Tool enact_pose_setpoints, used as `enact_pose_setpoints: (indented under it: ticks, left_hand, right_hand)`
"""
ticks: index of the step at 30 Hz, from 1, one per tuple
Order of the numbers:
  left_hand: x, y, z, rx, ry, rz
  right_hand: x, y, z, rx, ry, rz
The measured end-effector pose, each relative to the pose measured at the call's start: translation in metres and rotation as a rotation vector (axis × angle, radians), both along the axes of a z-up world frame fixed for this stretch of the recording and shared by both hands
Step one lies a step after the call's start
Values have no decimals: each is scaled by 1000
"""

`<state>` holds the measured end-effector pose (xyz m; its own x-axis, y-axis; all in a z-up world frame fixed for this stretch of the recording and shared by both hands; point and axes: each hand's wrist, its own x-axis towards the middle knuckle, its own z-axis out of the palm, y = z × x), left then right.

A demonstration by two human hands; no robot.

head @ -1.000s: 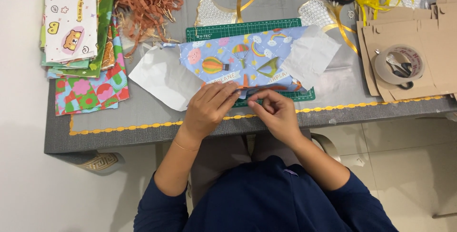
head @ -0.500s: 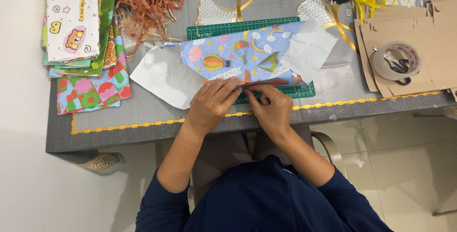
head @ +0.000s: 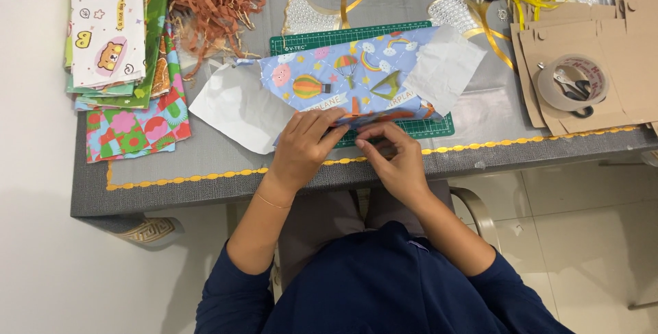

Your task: The person wraps a small rectangular box with patterned wrapping paper on a cutting mat. They fold the paper edges, apply clear tape to secure the folds, and trim excess paper with scissors. The wrapped item remains on the table at the end.

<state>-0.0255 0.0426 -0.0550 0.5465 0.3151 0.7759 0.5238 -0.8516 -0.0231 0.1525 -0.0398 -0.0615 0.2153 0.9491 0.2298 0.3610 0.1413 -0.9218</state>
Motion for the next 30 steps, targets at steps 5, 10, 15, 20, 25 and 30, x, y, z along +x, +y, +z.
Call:
enact_pose_setpoints:
  ticks: [5,10,15,20,25,30]
  left_hand:
    - [1,1,2,24,-27,-6]
    - [2,1,2,22,-33,-8]
    - [1,2,1,28,-26,-20]
    - [1,2,5,6,-18,-22]
    - [1,1,5,7,-20,-20]
    - [1,1,7,7,-13,-15]
  right_hand:
    - [3,2,-5,5,-26,-35]
    - [1,2,-1,78,-128,-27]
    - [5,11,-10,270,-419,-20]
    - [-3,13,-12,322,-562,-34]
    - [-2,20,-21,374,-675,-63]
    - [-4,28,-24,410,-763,-102]
